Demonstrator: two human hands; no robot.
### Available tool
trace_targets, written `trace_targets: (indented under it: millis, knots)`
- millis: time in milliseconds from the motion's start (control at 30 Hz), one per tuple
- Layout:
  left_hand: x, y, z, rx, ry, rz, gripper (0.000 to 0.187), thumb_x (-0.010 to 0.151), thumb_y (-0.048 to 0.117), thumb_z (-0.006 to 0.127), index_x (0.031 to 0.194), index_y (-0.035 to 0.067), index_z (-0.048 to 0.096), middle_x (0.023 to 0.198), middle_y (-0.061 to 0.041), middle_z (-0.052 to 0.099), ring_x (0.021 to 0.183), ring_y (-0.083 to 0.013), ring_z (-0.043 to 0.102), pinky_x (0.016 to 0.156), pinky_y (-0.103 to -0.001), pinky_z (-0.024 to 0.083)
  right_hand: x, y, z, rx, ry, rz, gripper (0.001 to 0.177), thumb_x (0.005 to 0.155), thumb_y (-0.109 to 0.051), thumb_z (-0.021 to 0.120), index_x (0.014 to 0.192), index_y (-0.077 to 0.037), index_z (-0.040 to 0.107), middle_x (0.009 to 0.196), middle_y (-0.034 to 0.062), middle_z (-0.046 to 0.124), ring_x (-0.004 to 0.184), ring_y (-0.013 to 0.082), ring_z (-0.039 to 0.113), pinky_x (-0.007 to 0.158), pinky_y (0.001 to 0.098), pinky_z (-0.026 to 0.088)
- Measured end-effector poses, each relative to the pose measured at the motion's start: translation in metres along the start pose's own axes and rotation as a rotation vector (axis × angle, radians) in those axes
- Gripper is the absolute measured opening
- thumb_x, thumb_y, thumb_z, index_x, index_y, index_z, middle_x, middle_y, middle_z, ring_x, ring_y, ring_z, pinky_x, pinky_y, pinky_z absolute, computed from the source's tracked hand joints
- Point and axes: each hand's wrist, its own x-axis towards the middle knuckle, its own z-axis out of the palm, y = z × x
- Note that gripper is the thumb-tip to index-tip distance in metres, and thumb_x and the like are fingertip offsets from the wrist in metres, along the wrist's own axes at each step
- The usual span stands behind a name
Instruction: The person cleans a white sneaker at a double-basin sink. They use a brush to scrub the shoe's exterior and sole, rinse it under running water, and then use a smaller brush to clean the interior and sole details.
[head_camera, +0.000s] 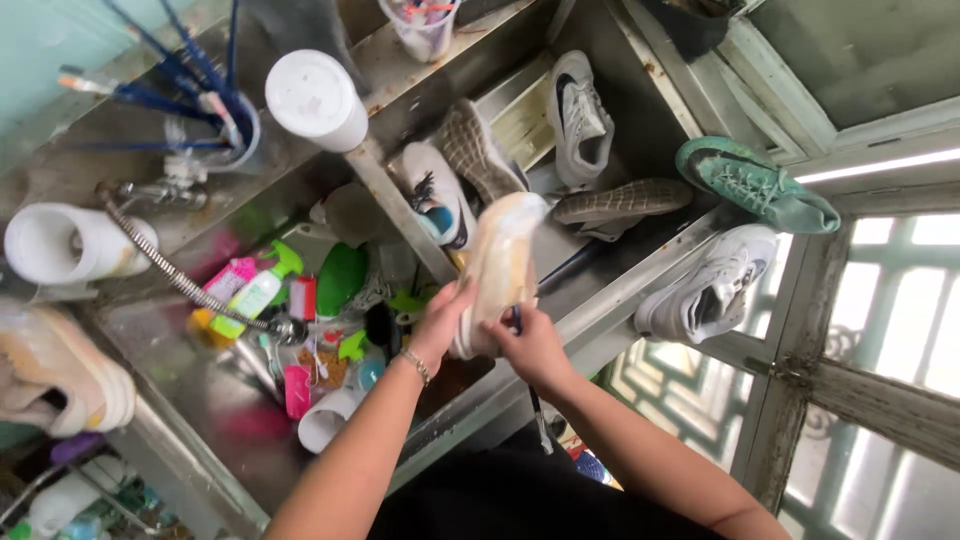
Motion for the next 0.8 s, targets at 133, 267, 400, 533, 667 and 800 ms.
trace_targets:
  millis: [133, 267, 400, 533, 667, 800]
  knots:
    - [-0.071, 0.000, -0.030, -0.173, 0.003, -0.019, 0.115, 0.111, 0.078, 0.078, 0.198, 0.015, 0.037, 0.206, -0.018, 0.031, 0.190, -0.0411, 0.025, 0.154, -0.060, 0.024, -0.024, -0.003, 0.030, -0.135, -0.162, -0.097, 0.041, 0.107, -0.044, 0.095, 0.118, -0.006, 0.086, 0.113, 0.0155, 0.094, 0.101, 0.0338, 0.092, 0.091, 0.0486, 0.070]
    - [-0.085, -0.059, -0.055, -0.413, 0.110, 0.107, 0.112, 0.114, 0.067, 0.081, 0.192, -0.001, 0.037, 0.198, -0.034, 0.027, 0.184, -0.0489, 0.027, 0.151, -0.063, 0.029, -0.034, -0.011, 0.033, -0.278, -0.351, -0.265, 0.039, 0.109, -0.044, 0.090, 0.124, -0.007, 0.087, 0.112, 0.0202, 0.092, 0.102, 0.0418, 0.087, 0.090, 0.0544, 0.066]
    - [-0.105, -0.119, -0.083, -0.554, 0.206, 0.265, 0.099, 0.114, 0.059, 0.085, 0.186, 0.000, 0.051, 0.189, -0.033, 0.055, 0.174, -0.0464, 0.054, 0.144, -0.061, 0.048, -0.058, -0.075, 0.006, -0.357, -0.455, -0.261, 0.053, 0.119, -0.050, 0.076, 0.130, 0.000, 0.089, 0.092, 0.0138, 0.088, 0.078, 0.0258, 0.076, 0.073, 0.0417, 0.061]
    - [-0.107, -0.202, -0.124, -0.485, 0.310, 0.267, 0.101, 0.108, 0.076, 0.088, 0.183, 0.012, 0.064, 0.176, -0.023, 0.071, 0.165, -0.0409, 0.066, 0.137, -0.057, 0.055, -0.042, -0.090, -0.049, -0.627, -0.430, -0.583, 0.044, 0.122, -0.037, 0.074, 0.140, 0.002, 0.085, 0.096, 0.0292, 0.091, 0.098, 0.0517, 0.090, 0.086, 0.0625, 0.065]
    - [-0.159, -0.258, -0.149, -0.640, 0.237, 0.446, 0.070, 0.104, 0.051, 0.084, 0.159, 0.007, 0.083, 0.152, -0.006, 0.088, 0.138, -0.0152, 0.078, 0.122, -0.034, 0.061, -0.057, -0.128, -0.042, -0.625, -0.338, -1.084, 0.043, 0.136, -0.014, 0.052, 0.108, -0.007, 0.083, 0.122, 0.0091, 0.090, 0.117, 0.0301, 0.080, 0.113, 0.0458, 0.058]
    - [-0.225, -0.315, -0.176, -1.041, 0.200, 0.450, 0.071, 0.101, 0.036, 0.090, 0.162, 0.003, 0.079, 0.153, -0.015, 0.087, 0.134, -0.0295, 0.082, 0.120, -0.042, 0.067, -0.132, -0.158, 0.021, -0.142, -0.189, -1.250, 0.050, 0.154, -0.012, 0.042, 0.142, 0.015, 0.082, 0.136, 0.0266, 0.070, 0.110, 0.0284, 0.063, 0.089, 0.0378, 0.052]
